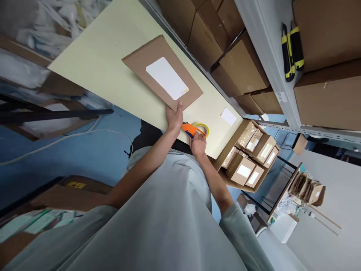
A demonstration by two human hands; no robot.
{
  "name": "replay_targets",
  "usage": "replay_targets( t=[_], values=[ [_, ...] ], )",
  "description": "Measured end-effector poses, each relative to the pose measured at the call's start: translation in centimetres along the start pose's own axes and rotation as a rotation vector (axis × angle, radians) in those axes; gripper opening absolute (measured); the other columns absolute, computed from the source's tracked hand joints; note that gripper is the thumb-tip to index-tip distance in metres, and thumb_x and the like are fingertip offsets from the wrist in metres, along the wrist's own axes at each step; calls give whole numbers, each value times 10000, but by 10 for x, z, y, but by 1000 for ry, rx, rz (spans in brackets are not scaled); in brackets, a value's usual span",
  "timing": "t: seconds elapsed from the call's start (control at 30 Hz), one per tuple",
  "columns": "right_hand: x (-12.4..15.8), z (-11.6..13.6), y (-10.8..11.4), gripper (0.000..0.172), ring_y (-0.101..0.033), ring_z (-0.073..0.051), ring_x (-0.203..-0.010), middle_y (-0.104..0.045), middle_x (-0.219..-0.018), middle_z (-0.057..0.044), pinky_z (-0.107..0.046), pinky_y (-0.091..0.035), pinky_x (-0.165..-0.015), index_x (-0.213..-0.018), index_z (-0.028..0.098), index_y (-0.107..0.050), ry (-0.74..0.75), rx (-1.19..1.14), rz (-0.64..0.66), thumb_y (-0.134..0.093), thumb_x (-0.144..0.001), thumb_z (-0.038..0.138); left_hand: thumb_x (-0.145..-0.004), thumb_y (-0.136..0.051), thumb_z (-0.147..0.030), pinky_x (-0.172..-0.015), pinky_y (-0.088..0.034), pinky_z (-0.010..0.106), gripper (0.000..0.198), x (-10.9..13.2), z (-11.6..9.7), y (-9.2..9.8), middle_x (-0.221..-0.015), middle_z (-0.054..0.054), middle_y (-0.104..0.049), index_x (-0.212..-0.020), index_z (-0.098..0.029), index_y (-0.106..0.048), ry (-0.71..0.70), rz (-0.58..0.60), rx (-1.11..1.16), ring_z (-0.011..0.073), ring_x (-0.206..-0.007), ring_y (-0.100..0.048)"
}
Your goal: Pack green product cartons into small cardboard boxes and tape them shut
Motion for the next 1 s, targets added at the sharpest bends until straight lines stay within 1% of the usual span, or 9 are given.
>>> replay_targets(
  t=[0.1,0.23,0.33,0.47,0.6,0.7,0.8,0.9,1.0],
  values=[
    [0,10,-1,310,-808,-334,-1096,-842,-1125,-249,-469,-577,-1177,-1257,78,-713,42,-23,12,-600,-1214,364,-1065,-692,-792,-1339,-519,437,803,-13,-2,5,-1637,228,-680,-1598,-205,-566,37,-47,-29,302,-1550,-674],
    [-6,44,-14,293,-824,-306,-1055,-854,-1068,-240,-418,-594,-1103,-1200,85,-690,174,-71,-35,-667,-1206,377,-1030,-748,-792,-1381,-483,458,807,-40,-10,46,-1649,187,-681,-1605,-246,-596,-29,85,-163,298,-1574,-653],
    [-14,71,-25,362,-845,-260,-1004,-861,-1002,-211,-363,-603,-1048,-1121,85,-680,207,-135,-40,-728,-1184,438,-1014,-792,-754,-1407,-448,483,787,-52,-23,73,-1645,151,-687,-1623,-298,-593,-70,107,-272,292,-1601,-625],
    [-24,78,-30,449,-841,-222,-989,-875,-996,-178,-341,-597,-1033,-1171,64,-699,169,-224,-37,-776,-1138,505,-1054,-696,-799,-1367,-495,432,769,-49,-36,80,-1609,140,-709,-1622,-292,-588,-140,118,-461,256,-1553,-666],
    [-10,41,-20,419,-842,-219,-1011,-883,-1048,-191,-335,-571,-1090,-1255,49,-719,165,-250,-34,-751,-1171,458,-1070,-620,-845,-1347,-514,409,812,-45,-33,78,-1595,161,-712,-1638,-268,-561,-164,132,-496,240,-1528,-683],
    [18,-12,-4,345,-830,-298,-993,-877,-1032,-227,-406,-588,-1078,-1244,51,-736,125,-225,0,-770,-1156,382,-1059,-634,-845,-1369,-490,427,840,-48,-27,82,-1597,170,-705,-1650,-255,-539,-119,104,-427,242,-1546,-666],
    [34,-72,14,380,-790,-379,-1095,-861,-1125,-277,-467,-580,-1058,-1291,49,-715,24,-81,138,-627,-1196,406,-1007,-741,-810,-1389,-466,446,871,-51,-23,86,-1618,173,-687,-1639,-244,-542,-93,108,-325,266,-1570,-645],
    [10,-106,36,434,-757,-407,-1166,-837,-1204,-308,-506,-553,-1103,-1356,20,-673,27,13,124,-476,-1223,384,-990,-782,-768,-1384,-476,448,848,-52,-23,87,-1627,176,-679,-1605,-230,-556,-78,112,-289,275,-1558,-651],
    [-44,-112,48,485,-770,-372,-1124,-836,-1206,-288,-499,-555,-1109,-1391,19,-640,52,50,38,-335,-1248,368,-984,-771,-795,-1356,-507,421,869,-56,-25,91,-1641,189,-668,-1596,-217,-553,-74,133,-361,274,-1544,-664]
  ],
)
Point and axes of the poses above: each hand's wrist, its own x-axis away from the middle knuckle, its own y-axis out of the back of the hand, z = x × y, the point moved 4 cm from there along -x, towards the middle knuckle
